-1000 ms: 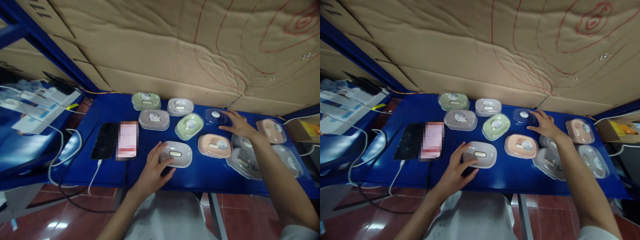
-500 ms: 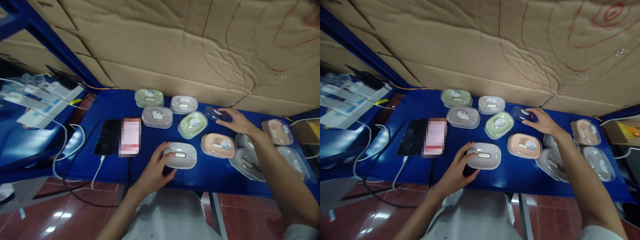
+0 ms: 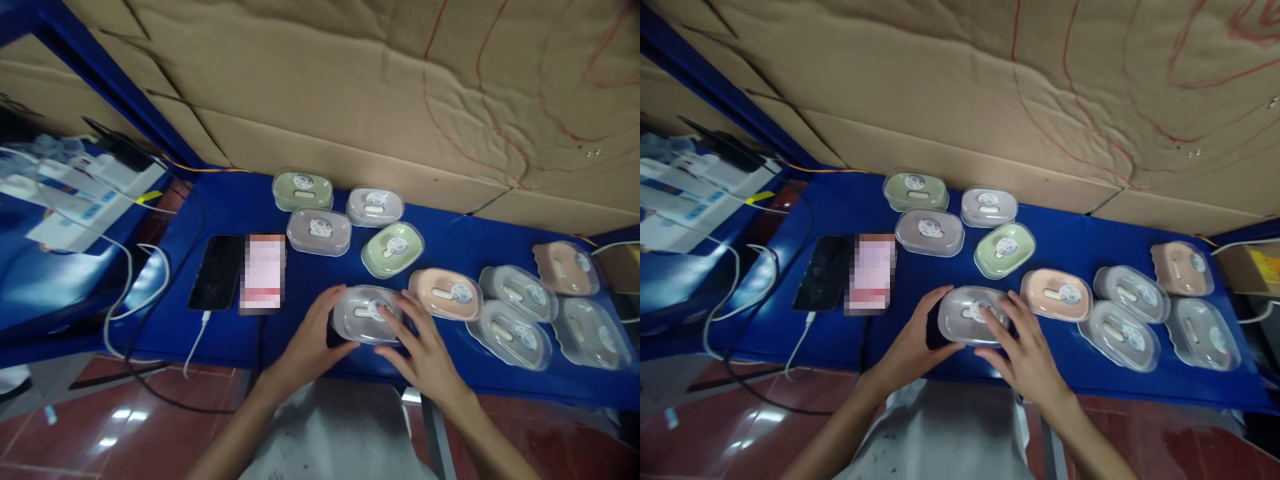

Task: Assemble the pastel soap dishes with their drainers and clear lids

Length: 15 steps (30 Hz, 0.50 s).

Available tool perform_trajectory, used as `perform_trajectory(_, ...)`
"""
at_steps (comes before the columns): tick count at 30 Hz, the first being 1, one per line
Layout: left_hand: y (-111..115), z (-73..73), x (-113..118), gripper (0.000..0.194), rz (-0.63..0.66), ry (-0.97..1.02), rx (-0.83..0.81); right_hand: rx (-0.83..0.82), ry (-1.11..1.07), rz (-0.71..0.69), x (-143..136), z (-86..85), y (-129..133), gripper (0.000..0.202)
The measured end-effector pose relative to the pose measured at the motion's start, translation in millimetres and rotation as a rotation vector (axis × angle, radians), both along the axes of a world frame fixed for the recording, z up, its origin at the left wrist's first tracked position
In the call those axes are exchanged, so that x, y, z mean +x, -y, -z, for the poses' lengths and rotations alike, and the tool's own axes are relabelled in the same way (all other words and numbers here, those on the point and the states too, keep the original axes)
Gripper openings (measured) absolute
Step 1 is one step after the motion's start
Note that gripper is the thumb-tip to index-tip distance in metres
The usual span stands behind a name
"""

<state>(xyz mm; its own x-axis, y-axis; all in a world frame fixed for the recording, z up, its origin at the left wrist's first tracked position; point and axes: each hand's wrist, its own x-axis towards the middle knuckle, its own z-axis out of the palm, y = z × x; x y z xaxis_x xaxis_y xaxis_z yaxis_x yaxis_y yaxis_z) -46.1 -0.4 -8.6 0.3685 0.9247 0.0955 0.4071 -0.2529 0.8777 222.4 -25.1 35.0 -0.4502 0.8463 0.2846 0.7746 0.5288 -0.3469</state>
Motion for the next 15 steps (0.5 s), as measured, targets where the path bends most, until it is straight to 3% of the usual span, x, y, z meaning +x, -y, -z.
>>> perform_trajectory(3, 1.3, 0.8, -1.0, 0.105, 0.010, -0.014, -0.004, -0.048, -0.009, 0.016, -8.6, 11.7, 0.8, 0.079)
perform_trajectory(8, 2.0, 0.9, -1.2, 0.102, 0.023, -0.023, 0.023, -0.007, 0.080, -0.072, -7.5, 12.3, -1.7, 0.078)
perform_trajectory(15, -0.7, -3.6, -1.9, 0.098, 0.060, -0.113, 0.045, 0.013, 0.153, -0.093, -8.4, 20.8, -0.2, 0.083)
